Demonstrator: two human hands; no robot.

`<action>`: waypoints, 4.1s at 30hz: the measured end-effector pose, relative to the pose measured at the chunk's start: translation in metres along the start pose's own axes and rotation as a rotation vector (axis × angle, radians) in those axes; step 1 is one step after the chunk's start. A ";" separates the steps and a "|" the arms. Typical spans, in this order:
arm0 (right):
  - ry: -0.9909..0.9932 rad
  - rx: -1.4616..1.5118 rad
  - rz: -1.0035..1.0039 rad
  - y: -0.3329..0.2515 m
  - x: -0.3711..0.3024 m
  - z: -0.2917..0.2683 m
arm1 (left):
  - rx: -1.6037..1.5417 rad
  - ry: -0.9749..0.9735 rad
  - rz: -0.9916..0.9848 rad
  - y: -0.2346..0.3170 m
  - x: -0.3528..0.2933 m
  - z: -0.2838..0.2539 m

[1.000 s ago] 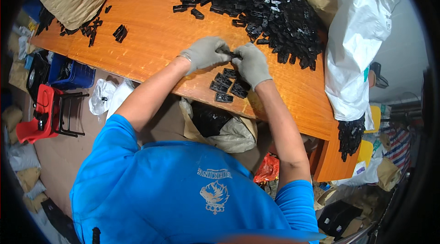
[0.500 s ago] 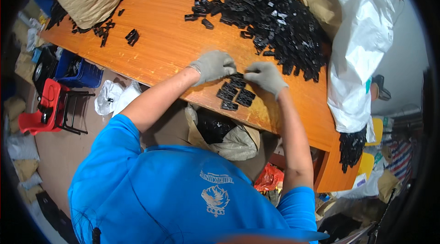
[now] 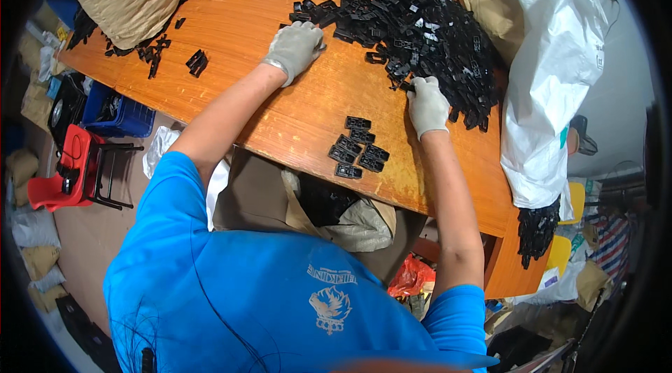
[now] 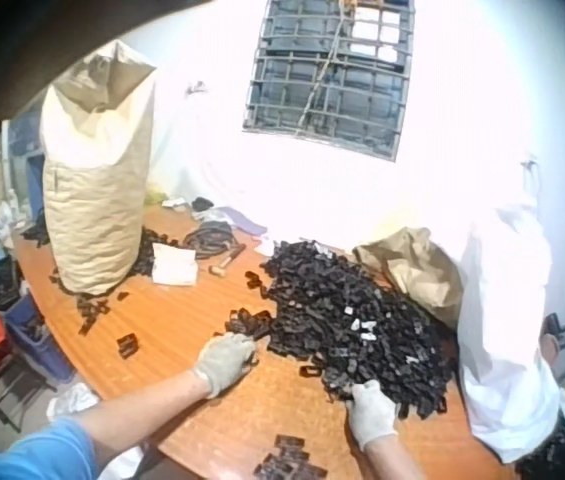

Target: The person sorts and organizes small black plastic components by hand, moving them from a table into a bag.

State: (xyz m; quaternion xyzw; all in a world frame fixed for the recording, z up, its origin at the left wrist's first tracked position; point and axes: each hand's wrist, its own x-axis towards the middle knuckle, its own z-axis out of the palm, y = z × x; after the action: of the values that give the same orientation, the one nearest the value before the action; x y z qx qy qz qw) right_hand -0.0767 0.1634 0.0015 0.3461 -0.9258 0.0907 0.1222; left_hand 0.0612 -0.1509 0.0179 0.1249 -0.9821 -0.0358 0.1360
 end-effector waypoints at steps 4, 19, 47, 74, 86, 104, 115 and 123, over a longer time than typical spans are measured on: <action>-0.130 0.032 0.041 -0.015 -0.006 -0.008 | -0.181 -0.114 0.050 0.025 -0.022 0.010; -0.193 0.260 0.059 -0.041 -0.044 -0.019 | -0.504 -0.041 0.124 0.071 -0.070 0.010; -0.443 0.708 0.178 -0.079 -0.010 -0.012 | -0.594 -0.274 -0.014 0.073 -0.043 0.001; -0.046 0.175 -0.020 -0.030 0.013 0.001 | -0.193 0.033 -0.317 -0.025 -0.028 0.017; 0.089 0.442 0.116 -0.018 -0.027 -0.016 | -0.504 -0.004 0.172 0.102 -0.068 0.019; -0.160 0.291 0.094 -0.045 -0.060 -0.017 | -0.416 -0.086 0.063 0.090 -0.069 0.013; -0.061 0.410 -0.047 -0.075 -0.043 -0.009 | -0.454 -0.047 0.104 0.087 -0.069 0.023; -0.168 0.334 -0.132 -0.077 -0.030 -0.015 | -0.477 -0.053 0.114 0.086 -0.068 0.024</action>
State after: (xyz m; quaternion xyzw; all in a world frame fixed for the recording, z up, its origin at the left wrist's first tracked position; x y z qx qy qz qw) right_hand -0.0016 0.1285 0.0135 0.4279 -0.8801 0.2055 -0.0091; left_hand 0.0975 -0.0493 -0.0136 0.0325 -0.9546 -0.2622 0.1376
